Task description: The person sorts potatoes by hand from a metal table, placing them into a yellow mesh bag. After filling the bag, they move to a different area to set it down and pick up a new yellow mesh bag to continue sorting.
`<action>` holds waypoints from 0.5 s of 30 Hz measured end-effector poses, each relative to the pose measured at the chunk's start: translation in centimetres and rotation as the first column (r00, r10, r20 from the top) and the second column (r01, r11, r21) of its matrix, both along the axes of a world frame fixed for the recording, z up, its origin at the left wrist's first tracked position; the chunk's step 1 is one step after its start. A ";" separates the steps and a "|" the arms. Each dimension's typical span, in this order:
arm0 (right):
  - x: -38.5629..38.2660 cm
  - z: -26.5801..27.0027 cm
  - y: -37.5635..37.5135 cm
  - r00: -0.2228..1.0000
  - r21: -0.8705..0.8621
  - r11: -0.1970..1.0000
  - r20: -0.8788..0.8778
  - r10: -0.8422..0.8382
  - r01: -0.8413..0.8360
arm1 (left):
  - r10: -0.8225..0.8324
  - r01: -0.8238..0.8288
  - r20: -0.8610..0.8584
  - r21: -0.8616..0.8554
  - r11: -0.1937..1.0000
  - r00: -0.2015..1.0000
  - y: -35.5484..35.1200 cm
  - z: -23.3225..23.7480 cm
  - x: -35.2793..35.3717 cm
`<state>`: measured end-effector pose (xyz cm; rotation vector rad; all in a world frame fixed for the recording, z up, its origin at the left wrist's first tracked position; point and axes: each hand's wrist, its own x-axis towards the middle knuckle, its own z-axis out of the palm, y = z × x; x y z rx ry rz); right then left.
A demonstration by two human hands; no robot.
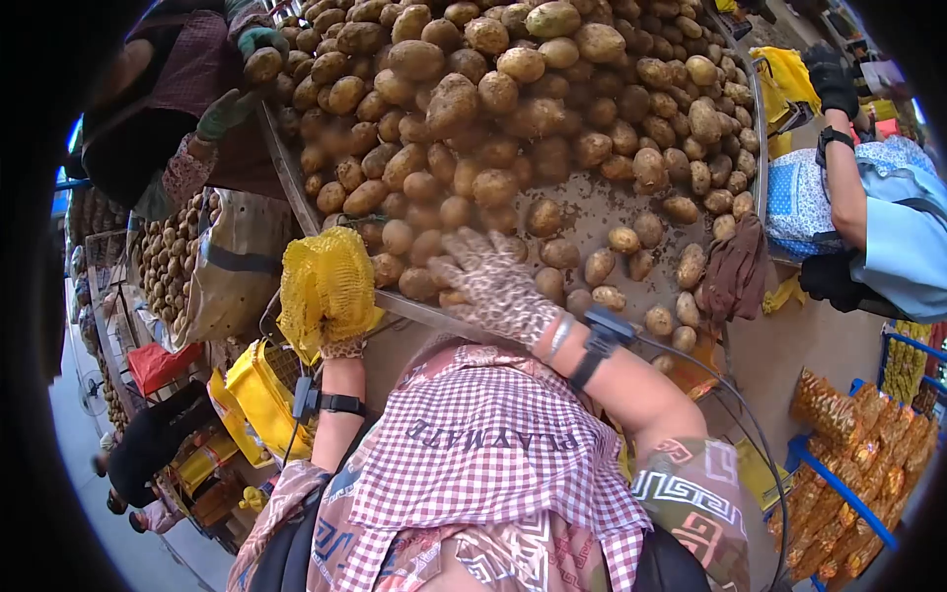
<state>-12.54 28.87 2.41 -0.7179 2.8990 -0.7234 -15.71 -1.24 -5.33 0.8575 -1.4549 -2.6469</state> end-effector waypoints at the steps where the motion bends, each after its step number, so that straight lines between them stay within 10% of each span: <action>1: -1.3 -0.1 -2.0 0.997 0.098 0.994 0.065 0.031 -0.037 | -0.010 0.010 0.000 0.022 1.000 1.000 -0.2 0.2 0.3; 5: -3.3 0.4 -3.2 0.962 0.313 0.947 0.273 -0.015 -0.074 | -0.049 0.048 0.007 0.119 0.992 0.999 -1.7 2.4 1.4; 15: 4.7 0.3 9.6 0.876 0.521 0.796 0.172 -0.451 0.308 | -0.004 0.012 -0.028 0.274 0.962 1.000 -5.8 5.9 0.5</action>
